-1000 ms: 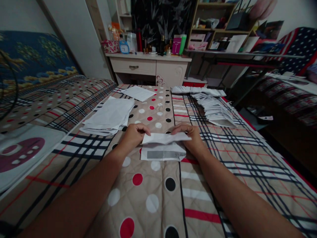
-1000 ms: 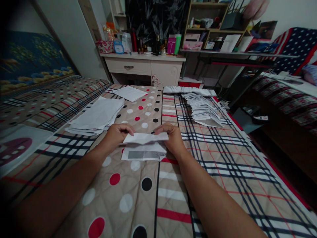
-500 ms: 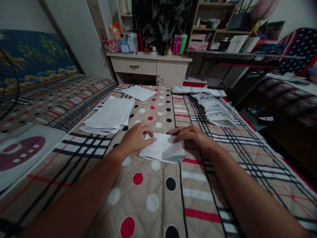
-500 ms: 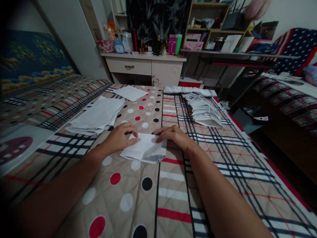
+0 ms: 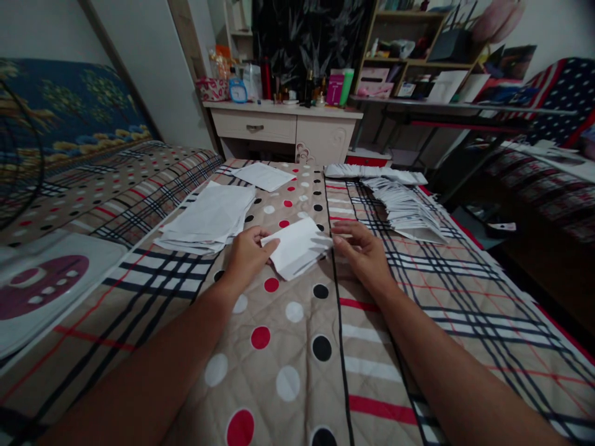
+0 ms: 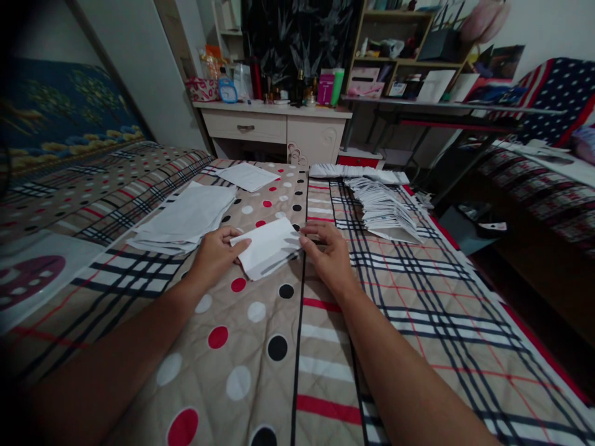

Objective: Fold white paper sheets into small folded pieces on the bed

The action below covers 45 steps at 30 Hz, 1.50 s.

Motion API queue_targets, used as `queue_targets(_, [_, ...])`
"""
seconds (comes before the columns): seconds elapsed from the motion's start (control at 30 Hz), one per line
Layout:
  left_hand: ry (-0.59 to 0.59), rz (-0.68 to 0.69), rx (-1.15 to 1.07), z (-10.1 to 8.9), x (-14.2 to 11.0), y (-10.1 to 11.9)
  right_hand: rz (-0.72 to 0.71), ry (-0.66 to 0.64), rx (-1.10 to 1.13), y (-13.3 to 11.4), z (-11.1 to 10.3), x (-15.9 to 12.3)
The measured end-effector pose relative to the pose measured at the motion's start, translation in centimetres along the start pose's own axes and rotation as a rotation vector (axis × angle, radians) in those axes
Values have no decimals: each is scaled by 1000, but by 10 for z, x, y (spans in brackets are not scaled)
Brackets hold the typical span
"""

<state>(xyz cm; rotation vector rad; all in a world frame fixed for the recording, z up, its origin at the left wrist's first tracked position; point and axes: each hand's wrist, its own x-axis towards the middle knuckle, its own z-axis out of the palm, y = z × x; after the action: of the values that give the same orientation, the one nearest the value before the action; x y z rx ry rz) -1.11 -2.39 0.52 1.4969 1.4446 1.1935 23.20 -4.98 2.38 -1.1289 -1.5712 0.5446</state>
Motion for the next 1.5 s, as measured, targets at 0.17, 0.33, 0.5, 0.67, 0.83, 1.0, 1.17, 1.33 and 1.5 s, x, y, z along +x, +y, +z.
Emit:
queue_targets(0.17, [-5, 31, -56, 2, -1, -2, -275, -167, -250, -5, 10, -8])
queue_targets(0.33, [-120, -14, -250, 7, -5, 6, -380, -302, -403, -4, 14, -12])
queue_targets(0.5, [-125, -123, -192, 6, -5, 4, -379, -416, -473, -7, 13, -12])
queue_targets(0.67, [-180, -185, -242, 4, -4, 5, -352, -443, -468, -5, 13, -12])
queue_targets(0.83, [-222, -282, -424, 1, -6, 20, -352, -417, -429, -1, 14, -11])
queue_targets(1.0, [-327, -294, -440, -5, -3, 23, -336, -401, -389, 0, 15, -10])
queue_targets(1.17, [-335, -22, -150, -5, 4, 8, -285, -360, -365, 0, 13, -9])
queue_targets(1.33, [-278, 299, 140, -6, 5, -1, -147, -238, -342, 0, 10, -9])
queue_targets(1.5, [-231, 389, 187, -7, 2, 4, -165, -300, -259, -3, 9, -12])
